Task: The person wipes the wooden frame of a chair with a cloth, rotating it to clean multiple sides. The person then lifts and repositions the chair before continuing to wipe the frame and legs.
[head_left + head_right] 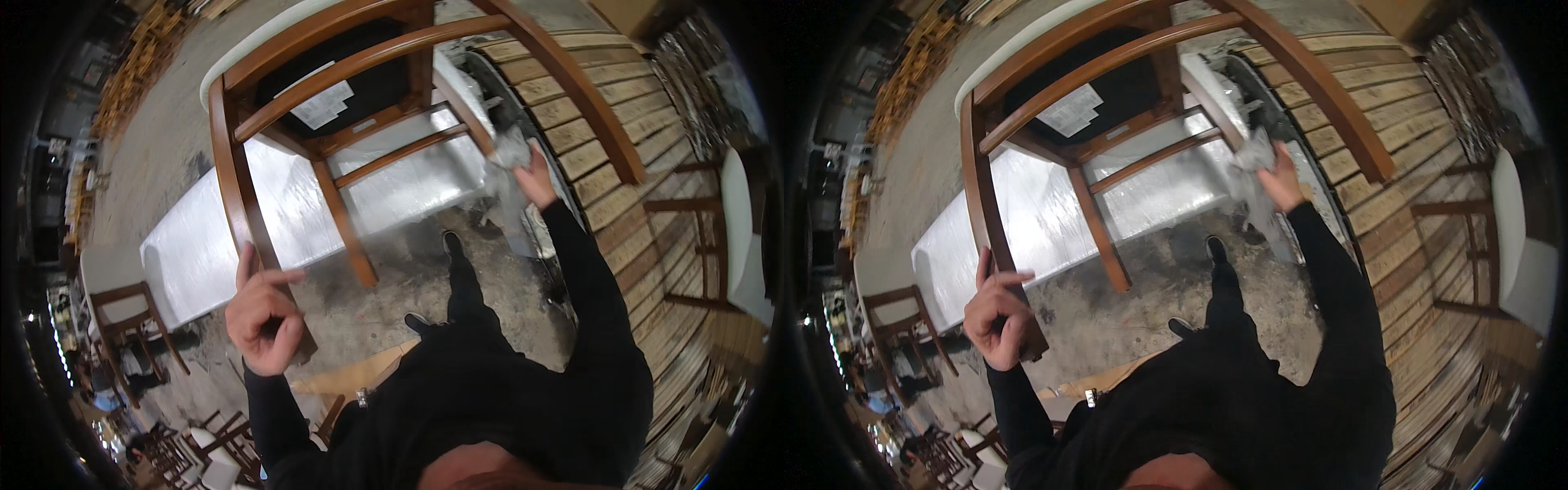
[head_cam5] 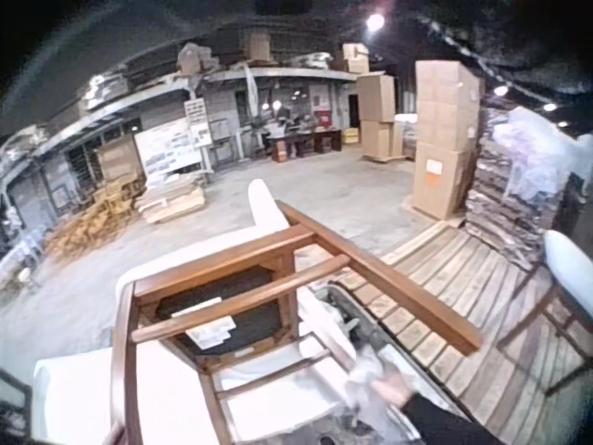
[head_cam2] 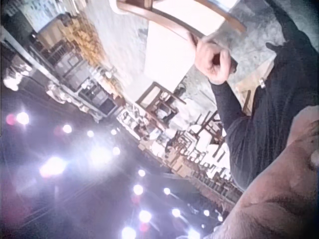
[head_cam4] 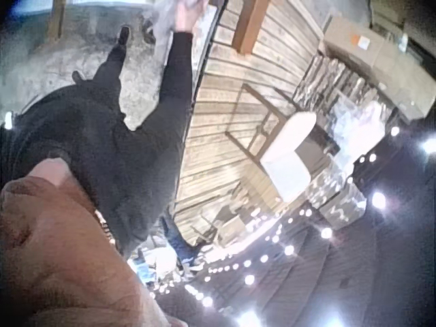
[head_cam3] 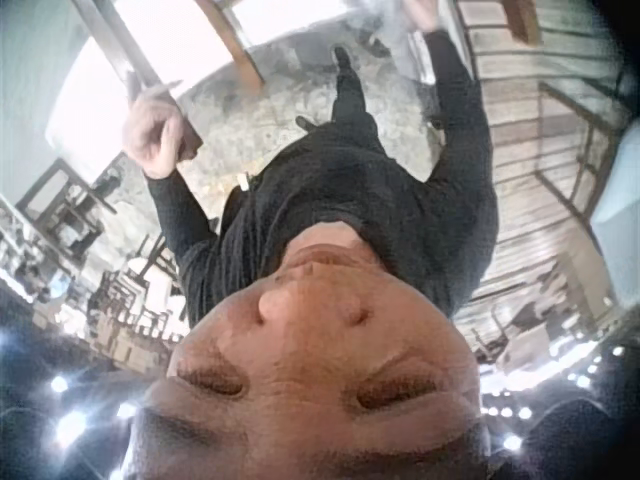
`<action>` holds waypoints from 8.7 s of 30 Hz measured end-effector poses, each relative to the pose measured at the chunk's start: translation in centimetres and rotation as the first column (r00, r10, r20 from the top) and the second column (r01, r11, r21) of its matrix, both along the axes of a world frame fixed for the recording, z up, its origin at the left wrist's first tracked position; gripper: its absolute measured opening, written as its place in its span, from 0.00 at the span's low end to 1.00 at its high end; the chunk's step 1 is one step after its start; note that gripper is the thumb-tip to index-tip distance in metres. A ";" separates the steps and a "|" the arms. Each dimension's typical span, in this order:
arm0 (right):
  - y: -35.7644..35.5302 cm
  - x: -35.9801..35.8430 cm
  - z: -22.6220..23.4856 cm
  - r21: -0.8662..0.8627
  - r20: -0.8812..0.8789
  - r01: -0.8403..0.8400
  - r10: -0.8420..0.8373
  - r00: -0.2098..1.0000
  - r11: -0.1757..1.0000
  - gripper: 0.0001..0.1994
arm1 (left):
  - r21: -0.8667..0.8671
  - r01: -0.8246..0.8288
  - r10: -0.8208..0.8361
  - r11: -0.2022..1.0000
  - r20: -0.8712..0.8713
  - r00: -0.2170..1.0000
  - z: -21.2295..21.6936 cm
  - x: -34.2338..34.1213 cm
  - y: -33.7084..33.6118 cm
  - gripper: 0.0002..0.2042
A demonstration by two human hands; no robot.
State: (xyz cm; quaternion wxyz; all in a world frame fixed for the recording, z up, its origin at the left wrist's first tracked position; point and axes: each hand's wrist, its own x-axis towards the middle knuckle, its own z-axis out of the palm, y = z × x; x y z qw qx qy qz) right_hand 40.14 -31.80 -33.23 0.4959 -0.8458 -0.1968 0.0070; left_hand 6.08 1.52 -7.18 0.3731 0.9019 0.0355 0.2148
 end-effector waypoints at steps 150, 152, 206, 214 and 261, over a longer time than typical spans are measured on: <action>30.2 17.4 -4.4 0.515 0.446 0.239 -0.495 0.745 0.823 0.31 | -0.079 0.339 -0.320 0.938 0.188 0.929 -2.8 3.1 2.3 0.18; 30.8 19.6 -3.0 0.399 0.481 0.251 -0.434 0.762 0.882 0.33 | -0.084 0.313 -0.287 0.946 0.231 0.930 -3.1 3.1 2.3 0.18; 46.3 -2.7 -10.6 0.378 0.070 -0.183 0.169 0.983 0.908 0.23 | -0.083 0.477 -0.413 0.875 0.387 0.825 -3.8 7.9 4.4 0.20; 39.1 4.0 -15.5 -0.291 0.269 -0.310 0.388 0.881 0.905 0.10 | -0.069 0.442 -0.417 0.895 0.226 0.880 -2.3 9.7 5.7 0.18; 51.5 -3.6 -0.2 0.609 0.287 -0.180 -0.004 0.958 0.772 0.30 | -0.087 0.231 -0.216 0.969 0.151 0.965 -4.2 11.2 4.0 0.19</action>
